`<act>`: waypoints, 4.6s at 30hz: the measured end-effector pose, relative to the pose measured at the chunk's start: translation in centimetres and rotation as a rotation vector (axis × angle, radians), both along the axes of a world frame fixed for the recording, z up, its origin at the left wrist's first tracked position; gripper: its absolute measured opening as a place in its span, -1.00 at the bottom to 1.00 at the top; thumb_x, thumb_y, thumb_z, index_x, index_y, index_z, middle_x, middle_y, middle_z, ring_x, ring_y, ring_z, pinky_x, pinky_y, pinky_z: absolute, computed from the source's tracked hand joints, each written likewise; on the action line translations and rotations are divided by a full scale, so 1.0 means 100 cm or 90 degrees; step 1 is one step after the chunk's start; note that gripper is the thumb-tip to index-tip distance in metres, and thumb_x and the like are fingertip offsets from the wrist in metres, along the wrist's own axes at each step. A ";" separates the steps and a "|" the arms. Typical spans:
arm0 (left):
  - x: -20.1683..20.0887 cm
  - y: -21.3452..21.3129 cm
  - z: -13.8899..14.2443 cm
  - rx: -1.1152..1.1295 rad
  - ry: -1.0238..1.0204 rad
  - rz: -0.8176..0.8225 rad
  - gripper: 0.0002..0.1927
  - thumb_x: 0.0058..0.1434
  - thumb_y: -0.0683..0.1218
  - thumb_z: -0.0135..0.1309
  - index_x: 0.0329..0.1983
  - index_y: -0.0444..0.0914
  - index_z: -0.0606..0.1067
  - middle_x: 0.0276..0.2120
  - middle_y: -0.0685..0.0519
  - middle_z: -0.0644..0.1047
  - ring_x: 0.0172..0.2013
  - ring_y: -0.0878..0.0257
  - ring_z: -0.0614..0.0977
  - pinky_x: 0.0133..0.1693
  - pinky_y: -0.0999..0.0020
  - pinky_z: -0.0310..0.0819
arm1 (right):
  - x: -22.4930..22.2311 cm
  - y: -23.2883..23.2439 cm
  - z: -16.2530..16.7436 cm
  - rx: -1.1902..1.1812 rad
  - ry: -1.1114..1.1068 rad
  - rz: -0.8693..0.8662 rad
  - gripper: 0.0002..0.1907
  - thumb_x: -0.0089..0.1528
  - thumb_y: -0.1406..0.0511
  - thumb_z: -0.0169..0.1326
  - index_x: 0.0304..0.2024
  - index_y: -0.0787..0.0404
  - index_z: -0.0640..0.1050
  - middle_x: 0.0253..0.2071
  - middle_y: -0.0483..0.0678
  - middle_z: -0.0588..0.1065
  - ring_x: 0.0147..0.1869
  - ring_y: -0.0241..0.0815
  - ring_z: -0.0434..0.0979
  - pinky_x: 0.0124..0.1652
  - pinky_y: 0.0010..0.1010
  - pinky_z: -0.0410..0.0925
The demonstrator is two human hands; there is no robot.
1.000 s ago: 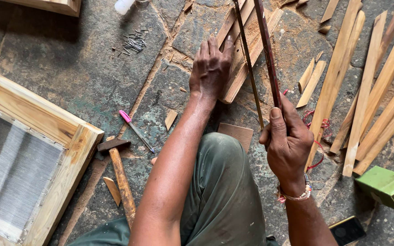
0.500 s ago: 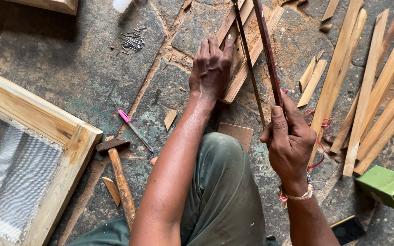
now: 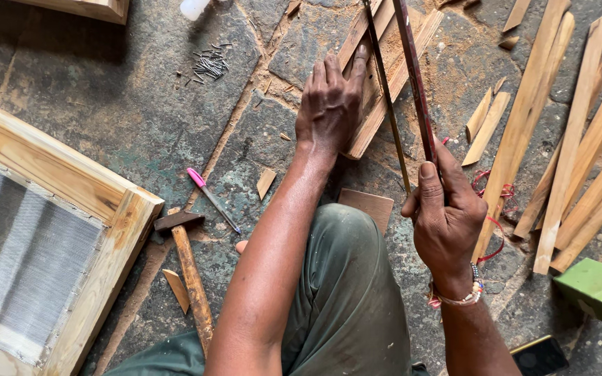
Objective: The person is assembling a wooden frame with a mesh screen. They use a hammer to nail wooden strips onto the frame, a saw to cut wood pieces, and a knife to trim excess material. The person works on the floor, surrounded by tools and wood scraps.
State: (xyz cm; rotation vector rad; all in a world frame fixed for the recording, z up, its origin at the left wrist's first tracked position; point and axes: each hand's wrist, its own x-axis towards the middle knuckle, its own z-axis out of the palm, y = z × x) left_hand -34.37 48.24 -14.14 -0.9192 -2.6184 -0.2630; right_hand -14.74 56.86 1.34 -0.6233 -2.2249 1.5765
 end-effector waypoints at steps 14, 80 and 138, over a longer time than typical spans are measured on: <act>-0.001 0.001 0.004 0.004 0.005 0.000 -0.51 0.40 -0.25 0.02 0.40 -0.17 0.35 0.05 -0.42 0.55 -0.04 -0.16 0.69 -0.08 0.12 0.69 | -0.010 0.002 -0.006 0.063 -0.031 0.000 -0.62 0.50 0.32 -0.01 0.36 0.26 0.46 -0.43 -0.08 0.55 -0.51 -0.45 0.48 -0.56 -0.57 0.34; 0.001 -0.010 0.030 -0.082 0.008 0.004 -0.49 0.37 -0.22 -0.06 0.40 -0.23 0.32 -0.15 -0.18 0.53 -0.26 0.13 0.58 -0.38 0.37 0.57 | -0.025 -0.013 0.004 0.120 -0.075 -0.050 -0.61 0.52 0.33 -0.10 0.37 0.25 0.48 -0.34 -0.02 0.51 -0.48 -0.41 0.26 -0.50 -0.48 0.13; 0.015 -0.018 0.048 -0.097 0.023 0.000 -0.52 0.42 -0.15 -0.11 0.41 -0.22 0.30 0.03 -0.33 0.51 -0.16 0.01 0.61 -0.32 0.31 0.61 | -0.059 -0.017 -0.005 0.153 -0.034 -0.039 -0.60 0.49 0.27 -0.07 0.33 0.28 0.48 -0.18 -0.03 0.54 -0.46 -0.43 0.25 -0.46 -0.46 0.17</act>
